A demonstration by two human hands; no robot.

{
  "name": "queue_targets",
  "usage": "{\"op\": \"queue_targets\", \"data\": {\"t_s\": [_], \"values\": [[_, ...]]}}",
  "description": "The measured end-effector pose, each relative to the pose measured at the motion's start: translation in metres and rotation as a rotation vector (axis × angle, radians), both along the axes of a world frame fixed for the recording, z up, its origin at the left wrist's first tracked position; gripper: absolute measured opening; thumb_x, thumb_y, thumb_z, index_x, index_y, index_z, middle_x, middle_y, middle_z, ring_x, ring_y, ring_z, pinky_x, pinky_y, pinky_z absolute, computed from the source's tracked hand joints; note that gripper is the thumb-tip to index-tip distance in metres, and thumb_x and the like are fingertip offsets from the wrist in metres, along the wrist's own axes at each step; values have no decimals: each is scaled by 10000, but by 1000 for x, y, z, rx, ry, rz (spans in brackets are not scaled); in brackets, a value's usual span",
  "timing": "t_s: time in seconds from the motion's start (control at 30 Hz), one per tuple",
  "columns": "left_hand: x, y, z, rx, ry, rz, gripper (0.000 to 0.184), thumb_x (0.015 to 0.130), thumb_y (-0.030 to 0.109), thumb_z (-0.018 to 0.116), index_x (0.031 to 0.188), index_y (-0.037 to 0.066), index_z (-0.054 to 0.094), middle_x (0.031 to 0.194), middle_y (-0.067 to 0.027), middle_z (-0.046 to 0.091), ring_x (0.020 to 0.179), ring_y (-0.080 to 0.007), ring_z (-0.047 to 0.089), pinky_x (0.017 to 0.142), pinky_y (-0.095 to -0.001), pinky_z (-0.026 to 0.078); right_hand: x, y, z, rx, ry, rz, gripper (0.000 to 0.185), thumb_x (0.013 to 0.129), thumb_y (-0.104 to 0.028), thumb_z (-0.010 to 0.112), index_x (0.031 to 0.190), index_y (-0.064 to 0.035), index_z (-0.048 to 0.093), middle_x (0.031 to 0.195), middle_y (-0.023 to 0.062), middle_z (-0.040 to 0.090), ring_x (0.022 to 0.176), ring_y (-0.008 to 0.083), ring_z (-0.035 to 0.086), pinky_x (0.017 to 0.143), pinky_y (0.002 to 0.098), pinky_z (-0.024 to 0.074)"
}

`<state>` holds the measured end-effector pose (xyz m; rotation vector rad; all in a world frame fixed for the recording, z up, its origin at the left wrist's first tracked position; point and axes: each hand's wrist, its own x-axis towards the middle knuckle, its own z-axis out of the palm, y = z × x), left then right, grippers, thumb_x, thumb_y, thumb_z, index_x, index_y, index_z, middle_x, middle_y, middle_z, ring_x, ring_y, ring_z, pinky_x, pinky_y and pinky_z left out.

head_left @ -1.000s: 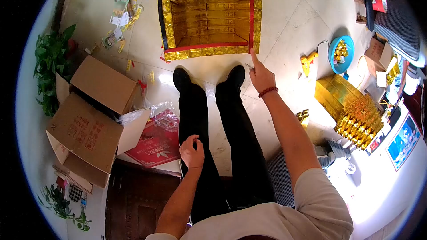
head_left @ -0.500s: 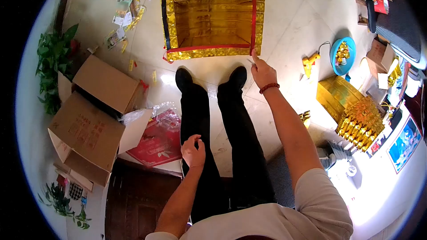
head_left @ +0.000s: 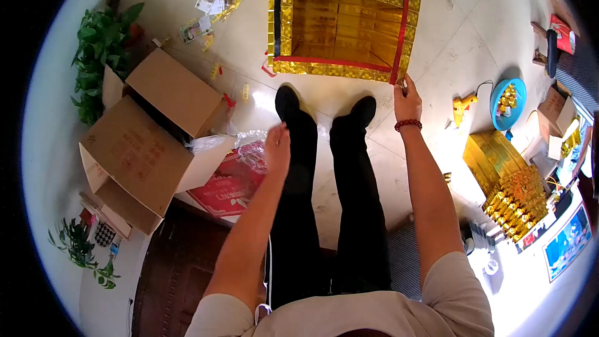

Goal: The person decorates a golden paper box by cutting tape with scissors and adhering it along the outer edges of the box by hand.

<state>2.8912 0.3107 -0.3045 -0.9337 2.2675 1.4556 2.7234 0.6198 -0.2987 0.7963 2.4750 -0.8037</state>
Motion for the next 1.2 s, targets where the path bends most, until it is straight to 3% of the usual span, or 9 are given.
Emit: {"op": "queue_targets", "data": {"t_s": [0.1,0.17,0.3,0.37,0.43,0.6,0.93,1.03,1.2], "values": [[-50,-20,-37,73,-31,20,278,881,65,564,1143,-15,519,1126,-93,585,1053,-154,547,936,-269,415,0,0,2,-22,-41,-12,427,870,-279,556,1279,-161,523,967,152,663,849,303,639,758,397,496],[-80,-25,-48,282,147,272,307,873,61,564,1165,-14,504,1195,-98,547,1079,-170,531,947,-275,407,4,7,-5,-16,14,-2,403,866,-281,555,1259,-189,540,972,158,660,864,309,635,766,396,493],[-149,-9,-14,224,-52,456,460,839,28,558,1279,-8,426,1243,-95,513,1082,-195,519,997,-283,359,1,0,-4,-30,56,-78,389,865,-256,550,1236,-139,556,993,167,658,904,310,631,802,395,489],[-162,-7,-5,252,-123,422,514,835,21,558,1320,-11,390,1288,-120,494,1152,-203,493,1033,-288,323,0,-1,-8,-71,44,-123,387,861,-247,556,1226,-118,565,1057,171,642,943,300,624,825,386,484],[-163,-12,-15,445,-91,382,535,835,36,560,1336,-16,378,1323,-131,475,1208,-205,459,1041,-295,319,1,-3,-11,-8,106,-118,370,851,-247,572,1196,-115,592,1056,163,625,957,287,611,836,373,480],[-156,-17,-31,381,-146,442,453,829,23,533,1272,-20,453,1269,-114,516,1153,-183,496,1011,-278,348,6,-7,-16,90,188,-92,401,773,-264,678,1136,-102,630,1064,114,548,948,259,583,837,363,479],[-167,-17,-11,296,-152,359,373,849,87,556,1206,-12,518,1130,-76,582,1044,-146,536,937,-251,393,-2,-4,-12,56,221,-113,368,753,-278,707,1026,-41,637,1049,130,554,949,283,572,837,372,470],[-166,-17,-13,316,-155,371,386,834,66,550,1209,-17,518,1136,-80,579,1043,-149,538,933,-247,393,-10,-6,-10,66,95,-141,373,755,-304,706,981,-24,608,1034,144,553,940,303,565,821,389,467],[-158,-23,-28,284,-135,359,391,814,28,536,1202,-25,523,1156,-92,578,1047,-169,545,934,-258,397,-22,-16,-12,116,15,-196,486,757,-420,681,1006,-26,540,1034,159,542,944,342,561,815,426,462]]}}
